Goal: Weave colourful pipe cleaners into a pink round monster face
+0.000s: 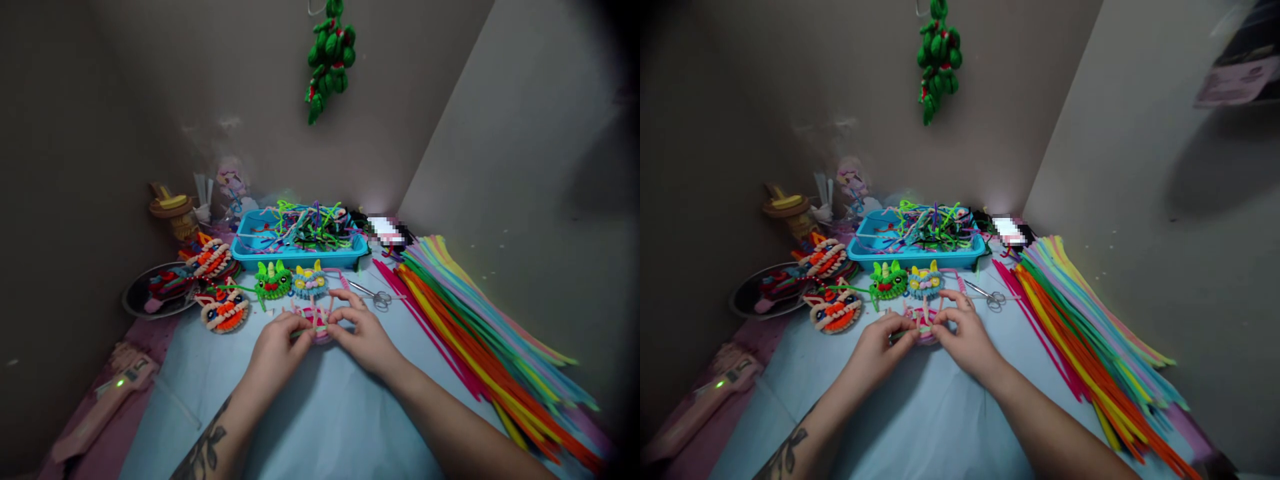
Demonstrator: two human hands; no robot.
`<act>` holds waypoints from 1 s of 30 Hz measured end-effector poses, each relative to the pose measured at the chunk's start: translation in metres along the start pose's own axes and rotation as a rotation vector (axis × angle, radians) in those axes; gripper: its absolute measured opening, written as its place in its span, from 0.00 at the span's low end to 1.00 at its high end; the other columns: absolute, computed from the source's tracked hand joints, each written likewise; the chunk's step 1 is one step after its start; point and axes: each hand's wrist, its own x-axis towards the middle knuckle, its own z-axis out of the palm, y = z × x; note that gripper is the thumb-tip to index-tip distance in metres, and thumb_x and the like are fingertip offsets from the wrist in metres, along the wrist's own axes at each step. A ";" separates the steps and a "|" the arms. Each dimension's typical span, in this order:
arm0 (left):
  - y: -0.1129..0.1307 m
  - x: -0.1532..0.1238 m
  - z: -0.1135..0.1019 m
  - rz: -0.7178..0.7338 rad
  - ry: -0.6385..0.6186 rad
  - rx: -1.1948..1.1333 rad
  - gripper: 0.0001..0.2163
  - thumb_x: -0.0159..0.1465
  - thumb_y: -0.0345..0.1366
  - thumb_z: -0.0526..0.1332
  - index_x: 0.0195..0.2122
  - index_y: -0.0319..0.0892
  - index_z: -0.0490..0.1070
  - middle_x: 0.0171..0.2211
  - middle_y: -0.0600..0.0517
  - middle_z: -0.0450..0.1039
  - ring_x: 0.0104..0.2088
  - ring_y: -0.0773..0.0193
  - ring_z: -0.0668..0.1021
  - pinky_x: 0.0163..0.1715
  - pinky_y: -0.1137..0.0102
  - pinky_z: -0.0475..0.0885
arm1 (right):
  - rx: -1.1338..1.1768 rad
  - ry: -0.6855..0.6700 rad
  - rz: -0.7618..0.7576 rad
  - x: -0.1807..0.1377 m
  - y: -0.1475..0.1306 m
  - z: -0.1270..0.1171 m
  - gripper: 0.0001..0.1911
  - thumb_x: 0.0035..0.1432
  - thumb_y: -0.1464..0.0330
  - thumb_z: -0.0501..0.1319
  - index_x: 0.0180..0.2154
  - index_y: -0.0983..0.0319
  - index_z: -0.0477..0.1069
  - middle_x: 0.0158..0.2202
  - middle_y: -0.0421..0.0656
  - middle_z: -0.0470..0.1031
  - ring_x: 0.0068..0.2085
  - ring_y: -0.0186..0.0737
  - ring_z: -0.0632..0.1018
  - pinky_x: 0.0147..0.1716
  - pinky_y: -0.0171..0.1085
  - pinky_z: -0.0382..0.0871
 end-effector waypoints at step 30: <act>0.009 -0.003 -0.008 0.146 0.002 0.130 0.07 0.60 0.31 0.58 0.32 0.44 0.76 0.29 0.51 0.73 0.32 0.63 0.75 0.32 0.72 0.67 | 0.543 0.090 0.126 0.005 0.011 0.003 0.10 0.51 0.61 0.64 0.24 0.61 0.72 0.41 0.45 0.69 0.50 0.46 0.69 0.51 0.42 0.61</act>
